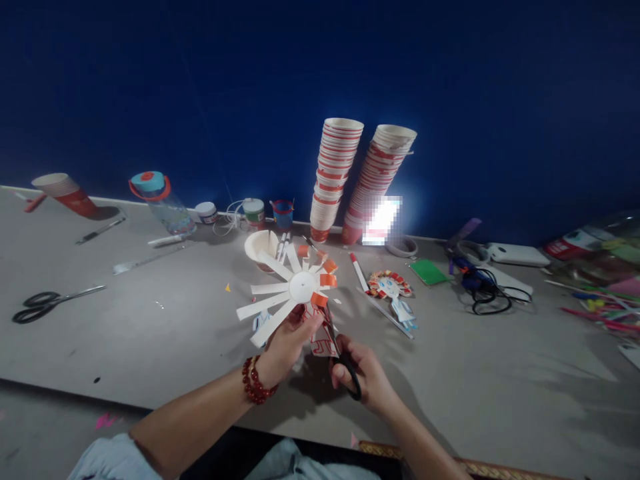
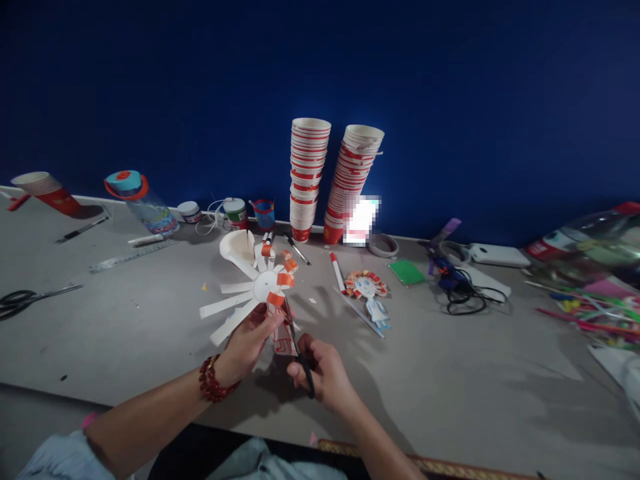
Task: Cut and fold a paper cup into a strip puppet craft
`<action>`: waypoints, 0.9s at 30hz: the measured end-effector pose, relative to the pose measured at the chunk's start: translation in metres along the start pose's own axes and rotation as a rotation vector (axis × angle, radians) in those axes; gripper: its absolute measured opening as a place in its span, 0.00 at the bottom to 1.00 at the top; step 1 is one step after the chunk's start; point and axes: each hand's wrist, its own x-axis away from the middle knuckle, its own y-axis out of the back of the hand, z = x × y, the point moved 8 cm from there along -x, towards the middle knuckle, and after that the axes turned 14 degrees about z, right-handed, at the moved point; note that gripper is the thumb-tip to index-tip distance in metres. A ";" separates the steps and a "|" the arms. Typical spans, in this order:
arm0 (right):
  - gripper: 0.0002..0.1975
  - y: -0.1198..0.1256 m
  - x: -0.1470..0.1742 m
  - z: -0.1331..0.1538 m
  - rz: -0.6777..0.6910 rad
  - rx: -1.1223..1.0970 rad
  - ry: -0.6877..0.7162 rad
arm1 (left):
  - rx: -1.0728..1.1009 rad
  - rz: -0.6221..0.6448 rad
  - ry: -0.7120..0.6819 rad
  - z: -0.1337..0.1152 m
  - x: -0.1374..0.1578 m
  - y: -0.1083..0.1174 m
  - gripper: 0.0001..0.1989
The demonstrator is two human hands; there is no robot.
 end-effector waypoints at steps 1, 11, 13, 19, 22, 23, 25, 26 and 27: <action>0.33 0.000 0.000 0.000 0.000 -0.003 0.002 | 0.001 0.002 -0.002 -0.001 0.000 -0.001 0.10; 0.34 0.001 0.001 0.000 -0.010 0.027 0.007 | -0.020 -0.025 0.005 -0.004 0.001 0.000 0.11; 0.33 0.002 0.001 0.000 -0.017 0.054 0.013 | -0.022 -0.022 0.006 -0.002 0.001 0.001 0.11; 0.34 0.002 0.001 -0.003 -0.003 0.022 -0.024 | -0.064 0.011 0.001 0.000 0.000 0.001 0.11; 0.33 0.002 0.005 -0.004 0.024 0.030 -0.033 | -0.076 0.046 -0.016 -0.003 0.000 0.000 0.09; 0.33 0.002 0.008 -0.005 0.045 0.027 -0.042 | -0.068 0.050 -0.030 -0.004 0.000 0.001 0.08; 0.33 0.001 0.016 -0.008 0.101 0.001 -0.072 | -0.037 0.048 -0.059 -0.007 0.000 0.003 0.07; 0.32 0.001 0.021 -0.010 0.134 -0.018 -0.094 | -0.016 0.044 -0.068 -0.009 -0.001 0.005 0.08; 0.32 0.002 0.027 -0.011 0.160 -0.043 -0.113 | 0.009 0.044 -0.068 -0.009 -0.001 0.006 0.09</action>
